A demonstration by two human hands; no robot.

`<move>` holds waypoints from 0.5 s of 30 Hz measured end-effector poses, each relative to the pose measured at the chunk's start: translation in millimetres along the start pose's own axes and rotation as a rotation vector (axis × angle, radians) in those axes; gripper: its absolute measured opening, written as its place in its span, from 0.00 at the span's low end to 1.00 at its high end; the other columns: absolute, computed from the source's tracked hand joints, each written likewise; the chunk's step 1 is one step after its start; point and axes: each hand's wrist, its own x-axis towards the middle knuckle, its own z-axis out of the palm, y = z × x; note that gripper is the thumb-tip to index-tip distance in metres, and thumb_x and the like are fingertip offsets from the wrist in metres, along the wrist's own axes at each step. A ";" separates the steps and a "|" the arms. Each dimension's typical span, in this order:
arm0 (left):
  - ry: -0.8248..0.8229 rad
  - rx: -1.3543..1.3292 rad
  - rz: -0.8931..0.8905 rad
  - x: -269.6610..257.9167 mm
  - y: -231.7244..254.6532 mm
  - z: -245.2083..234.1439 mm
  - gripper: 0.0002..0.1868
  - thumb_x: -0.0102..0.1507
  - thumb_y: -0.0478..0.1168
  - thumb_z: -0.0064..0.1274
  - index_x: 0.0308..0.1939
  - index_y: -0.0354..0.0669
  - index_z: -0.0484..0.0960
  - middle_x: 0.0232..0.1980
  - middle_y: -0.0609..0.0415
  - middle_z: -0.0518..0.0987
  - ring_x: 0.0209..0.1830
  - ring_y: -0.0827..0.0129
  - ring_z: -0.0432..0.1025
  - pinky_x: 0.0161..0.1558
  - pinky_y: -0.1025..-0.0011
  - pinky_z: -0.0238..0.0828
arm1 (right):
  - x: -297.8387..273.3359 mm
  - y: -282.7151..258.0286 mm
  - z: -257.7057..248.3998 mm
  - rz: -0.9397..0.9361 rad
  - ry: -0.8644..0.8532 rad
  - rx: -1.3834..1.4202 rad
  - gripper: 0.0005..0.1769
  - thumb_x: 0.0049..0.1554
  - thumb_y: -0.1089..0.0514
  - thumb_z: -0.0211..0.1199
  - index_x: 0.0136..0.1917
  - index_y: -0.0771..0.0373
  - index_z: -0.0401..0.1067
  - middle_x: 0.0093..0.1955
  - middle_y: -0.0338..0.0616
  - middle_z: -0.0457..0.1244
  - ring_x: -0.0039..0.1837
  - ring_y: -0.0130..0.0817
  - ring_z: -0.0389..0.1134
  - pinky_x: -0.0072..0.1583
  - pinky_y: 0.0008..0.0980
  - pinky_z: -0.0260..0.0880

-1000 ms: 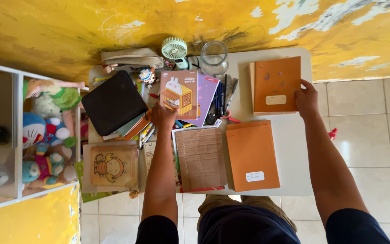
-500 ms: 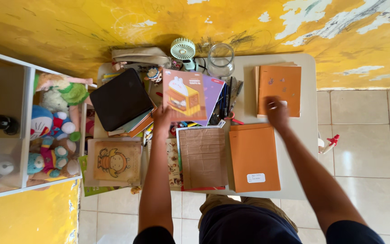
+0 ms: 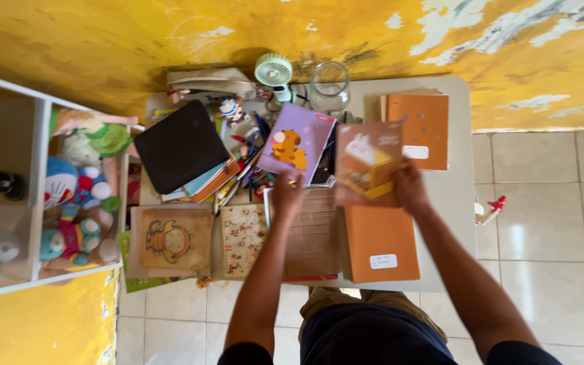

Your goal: The person closes a laptop, coils the mouse cable, and places the laptop on a shelf. Then the person sorts through various notebooks and books on the desk, stacking them into neat piles.

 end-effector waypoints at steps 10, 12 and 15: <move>-0.059 0.417 -0.152 91.6 6.3 -42.8 0.50 0.47 0.62 0.70 0.66 0.41 0.69 0.60 0.41 0.76 0.61 0.46 0.70 0.59 0.49 0.66 | 93.7 -85.1 -92.1 0.077 0.152 -0.297 0.26 0.63 0.66 0.52 0.75 0.68 0.63 0.58 0.51 0.69 0.56 0.31 0.71 0.56 0.27 0.74; 0.002 0.446 -0.136 94.1 10.2 -42.9 0.54 0.43 0.60 0.74 0.65 0.39 0.69 0.57 0.38 0.76 0.57 0.43 0.70 0.55 0.48 0.66 | 99.8 -84.6 -93.7 0.091 0.181 -0.436 0.27 0.63 0.65 0.52 0.75 0.67 0.64 0.57 0.52 0.69 0.56 0.34 0.72 0.57 0.30 0.74; -0.050 0.348 -0.222 98.1 -2.0 -43.7 0.44 0.44 0.59 0.75 0.55 0.36 0.78 0.52 0.39 0.81 0.54 0.46 0.76 0.54 0.57 0.72 | 107.4 -77.2 -99.4 0.071 0.244 -0.904 0.28 0.61 0.62 0.56 0.74 0.62 0.66 0.57 0.51 0.69 0.57 0.41 0.70 0.60 0.41 0.70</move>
